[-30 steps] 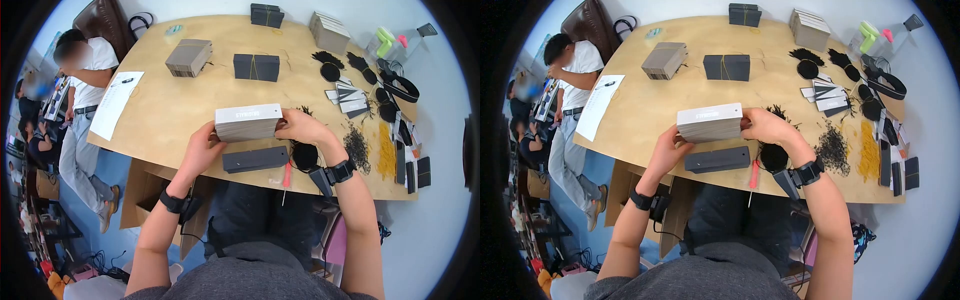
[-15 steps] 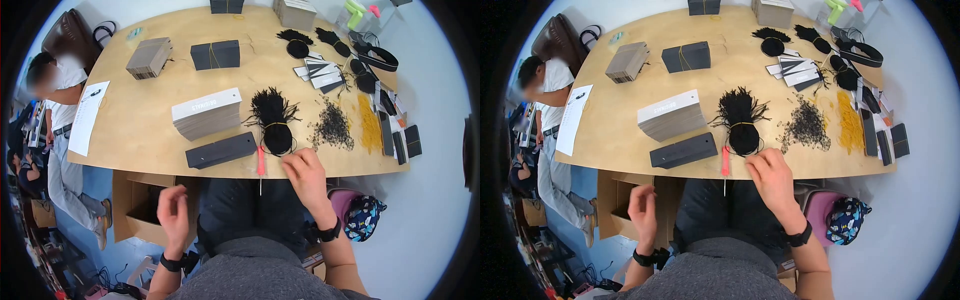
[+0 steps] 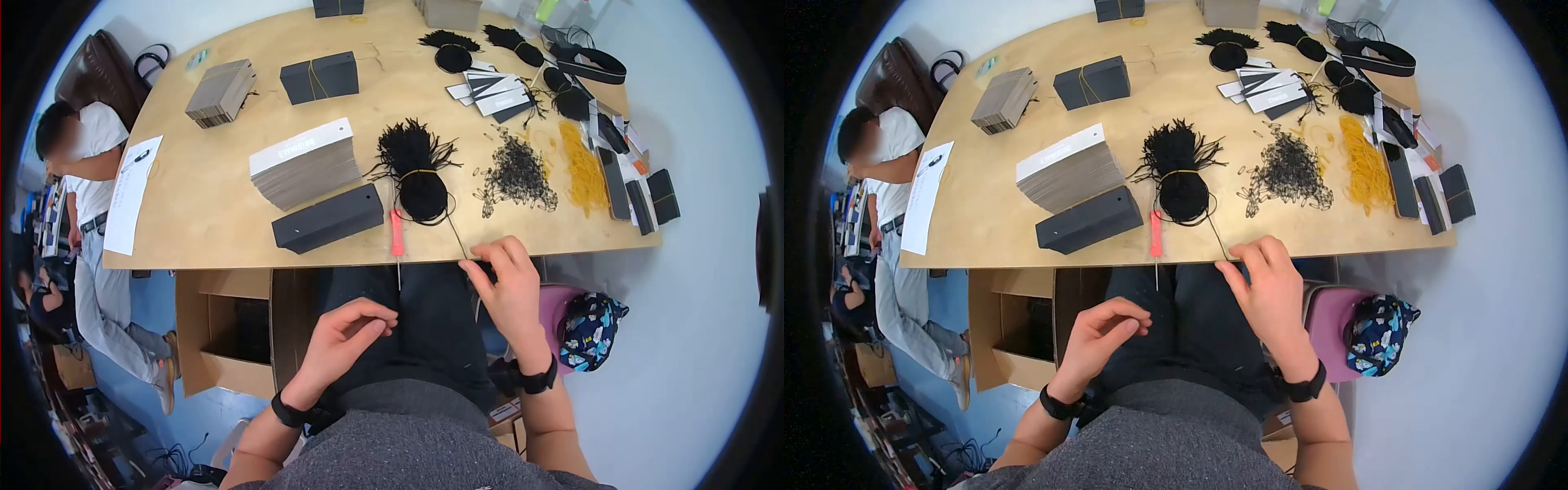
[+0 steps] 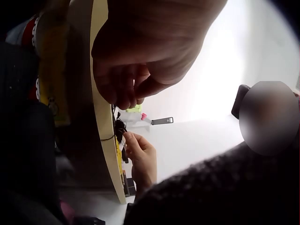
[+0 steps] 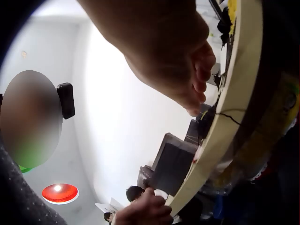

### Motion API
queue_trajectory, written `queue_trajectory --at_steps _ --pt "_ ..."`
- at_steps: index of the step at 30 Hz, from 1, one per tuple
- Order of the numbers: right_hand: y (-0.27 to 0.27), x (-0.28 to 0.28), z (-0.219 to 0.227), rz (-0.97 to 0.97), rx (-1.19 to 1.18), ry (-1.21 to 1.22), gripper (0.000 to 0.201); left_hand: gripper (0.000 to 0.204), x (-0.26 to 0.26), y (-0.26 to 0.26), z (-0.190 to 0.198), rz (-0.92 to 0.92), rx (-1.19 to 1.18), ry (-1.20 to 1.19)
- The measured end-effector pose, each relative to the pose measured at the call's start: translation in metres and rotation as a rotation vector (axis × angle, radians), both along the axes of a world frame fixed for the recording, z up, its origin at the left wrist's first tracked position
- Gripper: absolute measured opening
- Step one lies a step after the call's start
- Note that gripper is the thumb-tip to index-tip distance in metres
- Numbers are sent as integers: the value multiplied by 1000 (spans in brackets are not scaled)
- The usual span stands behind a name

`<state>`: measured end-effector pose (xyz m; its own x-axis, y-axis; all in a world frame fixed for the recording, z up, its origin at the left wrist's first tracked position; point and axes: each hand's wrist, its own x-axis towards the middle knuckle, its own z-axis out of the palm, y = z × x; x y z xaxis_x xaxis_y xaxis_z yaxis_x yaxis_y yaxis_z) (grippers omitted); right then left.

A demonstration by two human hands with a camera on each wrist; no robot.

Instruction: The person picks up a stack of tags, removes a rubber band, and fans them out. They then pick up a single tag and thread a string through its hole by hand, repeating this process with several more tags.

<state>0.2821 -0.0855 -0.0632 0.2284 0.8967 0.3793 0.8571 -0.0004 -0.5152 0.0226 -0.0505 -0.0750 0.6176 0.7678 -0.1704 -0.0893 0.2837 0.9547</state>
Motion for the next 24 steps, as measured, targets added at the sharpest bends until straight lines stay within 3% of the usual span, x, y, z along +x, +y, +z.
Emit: queue_trajectory --at_steps 4,6,8,13,14,16,20,21,22,23,24 --pt "19 -7 -16 -18 32 -50 15 18 16 2 1 -85 16 15" --pt "18 -9 -12 -17 -15 -54 13 22 24 3 3 -120 -117 32" --pt "6 -16 7 71 -82 153 12 28 34 6 8 -140 -191 12" --pt "-40 -38 43 349 -127 194 17 43 59 13 8 -140 -330 -112" --pt "-49 -38 47 408 -183 151 19 43 62 18 9 -152 -469 -202" --pt "-64 -41 50 493 -303 275 18 37 69 23 13 -111 -679 -315" --pt "-89 -38 57 606 -482 597 18 28 64 27 13 17 -812 -395" --pt "-94 -35 57 650 -562 726 22 28 61 26 11 25 -811 -393" --pt "-98 -30 45 750 -449 825 26 27 56 26 6 3 -764 -396" --pt "-99 -25 45 756 -450 829 26 27 51 24 2 -20 -716 -398" --pt "-100 -20 48 746 -458 1006 19 27 48 22 1 -14 -717 -395"
